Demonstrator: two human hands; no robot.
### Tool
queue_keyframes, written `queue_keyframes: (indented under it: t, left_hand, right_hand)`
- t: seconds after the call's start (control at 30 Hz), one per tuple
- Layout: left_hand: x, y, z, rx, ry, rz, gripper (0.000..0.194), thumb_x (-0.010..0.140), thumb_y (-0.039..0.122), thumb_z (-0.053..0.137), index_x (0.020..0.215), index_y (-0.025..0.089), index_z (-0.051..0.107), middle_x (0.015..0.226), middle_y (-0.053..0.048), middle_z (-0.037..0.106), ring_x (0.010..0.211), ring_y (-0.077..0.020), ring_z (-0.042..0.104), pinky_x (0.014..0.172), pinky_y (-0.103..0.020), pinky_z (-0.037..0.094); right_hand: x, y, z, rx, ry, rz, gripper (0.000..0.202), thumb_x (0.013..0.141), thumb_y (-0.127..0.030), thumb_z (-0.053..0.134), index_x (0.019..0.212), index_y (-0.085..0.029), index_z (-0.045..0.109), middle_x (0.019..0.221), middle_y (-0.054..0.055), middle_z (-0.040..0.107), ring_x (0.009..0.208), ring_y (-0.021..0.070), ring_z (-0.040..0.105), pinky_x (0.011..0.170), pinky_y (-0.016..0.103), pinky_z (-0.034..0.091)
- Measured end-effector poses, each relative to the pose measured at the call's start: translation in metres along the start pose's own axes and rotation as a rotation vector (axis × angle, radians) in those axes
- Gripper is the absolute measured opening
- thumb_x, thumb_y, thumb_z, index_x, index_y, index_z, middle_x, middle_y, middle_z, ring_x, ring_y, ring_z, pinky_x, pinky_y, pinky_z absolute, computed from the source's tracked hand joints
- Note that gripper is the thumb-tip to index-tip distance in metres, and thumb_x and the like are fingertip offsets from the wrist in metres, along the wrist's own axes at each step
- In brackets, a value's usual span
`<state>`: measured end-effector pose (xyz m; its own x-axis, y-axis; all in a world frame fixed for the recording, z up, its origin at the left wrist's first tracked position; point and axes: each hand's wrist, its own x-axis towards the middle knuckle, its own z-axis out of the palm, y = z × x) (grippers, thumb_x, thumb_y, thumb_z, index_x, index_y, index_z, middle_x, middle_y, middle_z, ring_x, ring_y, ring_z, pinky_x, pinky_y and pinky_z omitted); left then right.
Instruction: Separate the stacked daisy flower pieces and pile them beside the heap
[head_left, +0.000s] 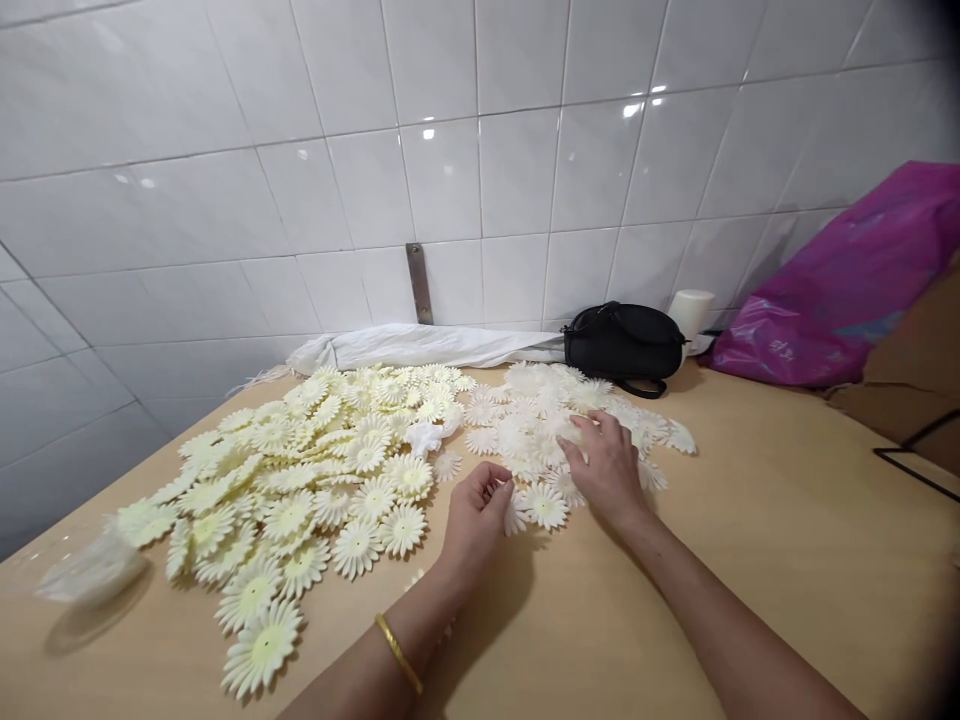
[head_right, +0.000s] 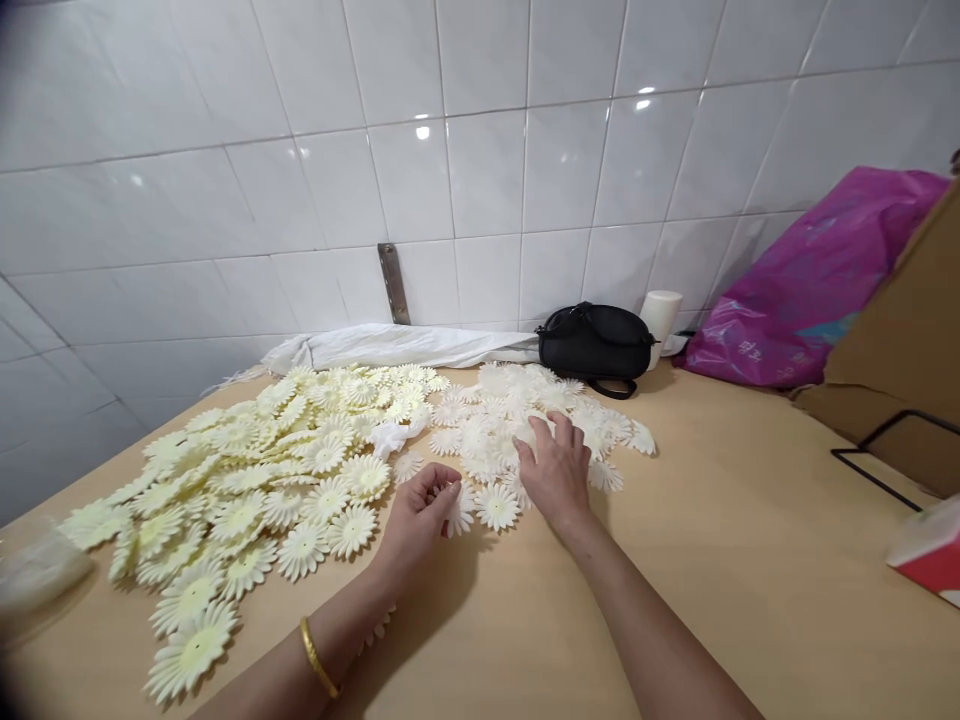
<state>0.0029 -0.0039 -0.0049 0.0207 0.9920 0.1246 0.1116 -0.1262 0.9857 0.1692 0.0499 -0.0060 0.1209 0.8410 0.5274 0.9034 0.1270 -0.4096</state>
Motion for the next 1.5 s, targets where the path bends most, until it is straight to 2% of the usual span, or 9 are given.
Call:
queue_keyframes:
  t: [0.13,0.27,0.47,0.6,0.77,1.0,1.13,1.33,1.5]
  left_hand:
    - [-0.009,-0.006,0.005,0.164,-0.035,0.093,0.018,0.079,0.033,0.044,0.078,0.017,0.050,0.053,0.004,0.046,0.048,-0.0087,0.041,0.048,-0.021,0.032]
    - [-0.015,-0.003,0.014,0.399,-0.046,0.200,0.019,0.080,0.031,0.040,0.076,0.017,0.052,0.062,0.000,0.051,0.057,-0.0116,0.044,0.054,-0.024,0.034]
    - [-0.006,0.008,0.032,0.840,-0.028,0.234,0.025,0.079,0.022,0.036,0.082,0.017,0.060,0.084,-0.009,0.060,0.085,-0.0228,0.051,0.074,-0.036,0.039]
    - [0.009,0.001,0.040,1.104,-0.020,0.136,0.057,0.074,0.046,0.043,0.124,0.018,0.042,0.138,-0.017,0.026,0.127,-0.0391,0.011,0.093,-0.061,0.014]
    - [0.044,-0.015,0.053,1.145,-0.091,0.062,0.076,0.076,0.062,0.022,0.136,0.015,0.019,0.143,-0.019,0.006,0.129,-0.0383,-0.005,0.093,-0.064,0.004]
    - [0.098,0.002,0.062,1.152,-0.126,0.044,0.066,0.078,0.055,0.028,0.129,0.013,0.030,0.142,-0.020,0.011,0.127,-0.0424,0.003,0.090,-0.066,0.011]
    - [0.097,0.019,0.054,1.224,-0.084,0.089,0.052,0.076,0.049,0.039,0.112,0.012,0.047,0.134,-0.020,0.029,0.122,-0.0430,0.021,0.090,-0.063,0.018]
    - [0.046,0.030,0.004,1.278,-0.080,0.345,0.028,0.081,0.027,0.034,0.091,0.013,0.056,0.099,-0.016,0.055,0.103,-0.0279,0.043,0.091,-0.046,0.028]
    - [0.024,0.004,-0.021,1.285,0.027,0.132,0.038,0.079,0.036,0.038,0.099,0.007,0.052,0.110,-0.023,0.050,0.111,-0.0346,0.037,0.092,-0.051,0.025]
  right_hand:
    - [-0.009,0.002,0.016,-0.180,-0.259,-0.066,0.055,0.081,-0.050,0.034,0.131,-0.027,0.034,0.141,0.009,0.020,0.127,0.0319,0.013,0.097,0.048,0.015]
    - [-0.010,0.008,0.025,-0.227,-0.430,0.028,0.056,0.081,-0.055,0.026,0.132,-0.032,0.031,0.143,0.009,0.016,0.129,0.0361,0.005,0.097,0.051,0.004]
    - [-0.005,0.012,0.021,-0.291,-0.311,0.078,0.052,0.083,-0.048,0.027,0.129,-0.025,0.038,0.141,0.013,0.021,0.128,0.0375,0.008,0.096,0.053,0.002]
    - [-0.002,0.011,0.019,-0.283,-0.167,0.116,0.052,0.083,-0.045,0.030,0.127,-0.021,0.041,0.139,0.016,0.023,0.126,0.0399,0.009,0.094,0.056,0.004]
    - [0.004,0.019,0.022,-0.251,-0.050,0.247,0.053,0.083,-0.047,0.027,0.127,-0.022,0.041,0.137,0.018,0.024,0.124,0.0426,0.012,0.089,0.062,0.011]
    - [0.005,0.019,0.027,-0.168,0.115,0.114,0.052,0.084,-0.047,0.025,0.126,-0.022,0.042,0.137,0.018,0.020,0.123,0.0430,0.012,0.087,0.063,0.016]
    - [0.004,0.018,0.030,-0.205,0.153,0.001,0.047,0.084,-0.045,0.029,0.114,-0.019,0.054,0.134,0.017,0.024,0.122,0.0418,0.015,0.087,0.059,0.019]
    - [0.004,0.020,0.033,-0.279,0.185,-0.082,0.039,0.083,-0.042,0.036,0.096,-0.018,0.062,0.126,0.017,0.036,0.120,0.0379,0.018,0.085,0.054,0.024]
    - [0.003,0.017,0.034,-0.282,0.214,-0.108,0.036,0.083,-0.040,0.037,0.092,-0.019,0.064,0.122,0.015,0.041,0.119,0.0346,0.022,0.085,0.051,0.026]
